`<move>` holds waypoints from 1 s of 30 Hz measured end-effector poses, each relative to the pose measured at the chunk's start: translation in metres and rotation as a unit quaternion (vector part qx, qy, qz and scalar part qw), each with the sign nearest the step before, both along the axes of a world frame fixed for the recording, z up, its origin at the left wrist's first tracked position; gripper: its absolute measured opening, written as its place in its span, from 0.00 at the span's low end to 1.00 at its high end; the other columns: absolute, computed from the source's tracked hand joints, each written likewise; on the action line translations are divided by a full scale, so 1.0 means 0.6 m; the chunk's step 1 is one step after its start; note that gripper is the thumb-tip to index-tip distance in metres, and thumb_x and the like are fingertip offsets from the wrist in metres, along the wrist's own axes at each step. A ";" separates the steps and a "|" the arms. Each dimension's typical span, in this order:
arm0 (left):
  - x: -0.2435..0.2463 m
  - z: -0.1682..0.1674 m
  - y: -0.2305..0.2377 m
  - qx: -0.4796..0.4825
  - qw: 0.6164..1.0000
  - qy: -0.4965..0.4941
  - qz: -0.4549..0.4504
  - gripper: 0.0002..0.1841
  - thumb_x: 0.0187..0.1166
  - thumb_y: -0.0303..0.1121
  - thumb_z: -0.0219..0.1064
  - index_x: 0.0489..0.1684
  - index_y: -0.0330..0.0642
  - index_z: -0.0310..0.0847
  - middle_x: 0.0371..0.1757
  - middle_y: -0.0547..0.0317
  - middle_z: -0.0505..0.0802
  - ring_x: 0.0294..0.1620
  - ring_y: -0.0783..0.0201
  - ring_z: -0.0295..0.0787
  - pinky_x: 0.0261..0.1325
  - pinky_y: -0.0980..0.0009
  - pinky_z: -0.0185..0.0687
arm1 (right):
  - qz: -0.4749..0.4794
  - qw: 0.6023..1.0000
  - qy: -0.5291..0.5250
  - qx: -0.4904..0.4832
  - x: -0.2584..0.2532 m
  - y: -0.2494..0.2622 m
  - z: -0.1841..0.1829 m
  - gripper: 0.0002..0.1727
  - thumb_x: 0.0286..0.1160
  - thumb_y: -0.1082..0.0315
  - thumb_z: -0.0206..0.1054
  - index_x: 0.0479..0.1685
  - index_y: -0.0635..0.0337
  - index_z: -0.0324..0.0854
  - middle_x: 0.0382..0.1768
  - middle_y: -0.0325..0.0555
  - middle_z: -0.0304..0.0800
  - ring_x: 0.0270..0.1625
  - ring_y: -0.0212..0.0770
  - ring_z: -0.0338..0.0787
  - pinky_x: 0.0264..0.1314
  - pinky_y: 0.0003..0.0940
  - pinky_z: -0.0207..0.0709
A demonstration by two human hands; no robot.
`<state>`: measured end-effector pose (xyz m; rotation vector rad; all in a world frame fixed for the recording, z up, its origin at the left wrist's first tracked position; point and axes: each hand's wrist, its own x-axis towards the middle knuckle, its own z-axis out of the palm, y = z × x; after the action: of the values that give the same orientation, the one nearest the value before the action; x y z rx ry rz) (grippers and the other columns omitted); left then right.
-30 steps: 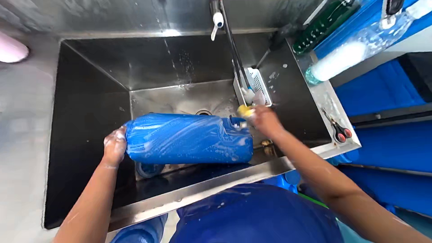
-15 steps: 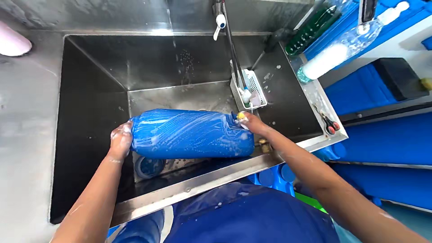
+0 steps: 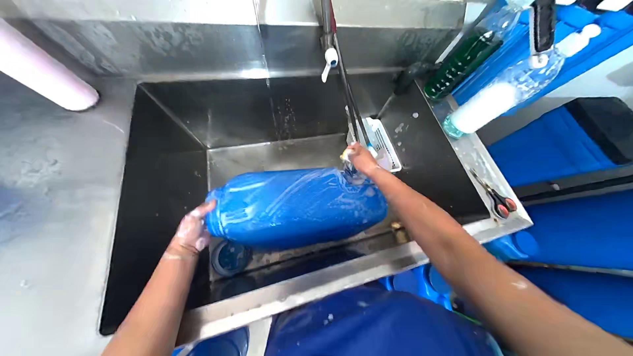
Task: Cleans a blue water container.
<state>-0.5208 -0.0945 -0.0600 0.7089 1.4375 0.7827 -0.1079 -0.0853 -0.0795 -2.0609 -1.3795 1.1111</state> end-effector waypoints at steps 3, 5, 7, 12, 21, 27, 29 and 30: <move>0.105 0.091 0.020 -0.034 0.993 0.009 0.109 0.12 0.91 0.34 0.51 0.58 0.39 0.77 0.38 0.58 0.90 0.35 0.67 0.89 0.38 0.67 0.87 | 0.169 0.973 0.078 0.135 -0.128 0.016 0.063 0.33 0.68 0.72 0.76 0.74 0.73 0.71 0.70 0.66 0.82 0.73 0.54 0.83 0.78 0.51 0.75; 0.159 0.125 0.046 -0.044 0.993 0.026 0.106 0.12 0.92 0.36 0.52 0.58 0.39 0.77 0.37 0.57 0.89 0.33 0.67 0.87 0.37 0.68 0.85 | 0.295 0.933 0.021 0.206 -0.252 -0.007 0.110 0.31 0.66 0.57 0.78 0.66 0.67 0.82 0.74 0.63 0.80 0.80 0.60 0.76 0.80 0.61 0.67; 0.176 0.135 0.067 -0.029 0.994 0.061 0.084 0.13 0.93 0.37 0.50 0.60 0.39 0.75 0.40 0.57 0.88 0.36 0.68 0.87 0.40 0.68 0.85 | 0.279 0.899 -0.018 0.337 -0.255 0.006 0.094 0.20 0.71 0.62 0.74 0.58 0.66 0.89 0.67 0.61 0.88 0.76 0.61 0.82 0.77 0.60 0.73; 0.143 0.079 0.114 0.009 0.981 0.110 0.159 0.18 0.95 0.38 0.45 0.62 0.34 0.76 0.44 0.51 0.88 0.41 0.63 0.87 0.45 0.62 0.84 | 0.021 0.977 -0.112 0.182 0.013 0.136 -0.084 0.25 0.92 0.60 0.52 0.80 0.67 0.70 0.74 0.70 0.79 0.78 0.67 0.79 0.79 0.67 0.68; 0.156 -0.003 0.032 0.111 0.973 0.176 0.104 0.24 0.87 0.31 0.54 0.78 0.29 0.57 0.50 0.60 0.87 0.44 0.79 0.90 0.49 0.76 0.89 | 0.060 0.997 0.040 0.013 -0.041 0.128 -0.141 0.23 0.89 0.65 0.57 0.70 0.78 0.78 0.70 0.73 0.82 0.77 0.66 0.80 0.83 0.58 0.67; 0.165 -0.009 0.036 0.110 0.968 0.196 0.115 0.15 0.86 0.32 0.54 0.62 0.31 0.69 0.34 0.71 0.89 0.35 0.83 0.89 0.43 0.80 0.89 | 0.245 0.958 0.072 0.130 -0.187 0.093 -0.041 0.21 0.78 0.63 0.68 0.57 0.75 0.86 0.64 0.70 0.86 0.73 0.66 0.82 0.77 0.65 0.69; 0.160 -0.010 0.035 0.120 0.968 0.186 0.122 0.11 0.85 0.30 0.54 0.56 0.33 0.72 0.31 0.74 0.90 0.33 0.83 0.90 0.42 0.80 0.89 | 0.367 0.888 0.131 0.245 -0.267 0.054 0.019 0.14 0.73 0.65 0.73 0.50 0.65 0.90 0.66 0.59 0.87 0.75 0.64 0.79 0.72 0.68 0.66; 0.156 -0.010 0.033 0.115 0.969 0.183 0.121 0.11 0.85 0.30 0.54 0.57 0.32 0.71 0.32 0.74 0.90 0.33 0.83 0.90 0.42 0.80 0.89 | 0.356 0.888 0.130 0.259 -0.269 0.064 0.012 0.14 0.71 0.65 0.74 0.49 0.66 0.91 0.66 0.60 0.88 0.75 0.65 0.80 0.72 0.69 0.68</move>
<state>-0.4270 -0.0746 -0.0660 0.8996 1.8095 1.0611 -0.2691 -0.0468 -0.0720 -0.9966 -2.0721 1.0561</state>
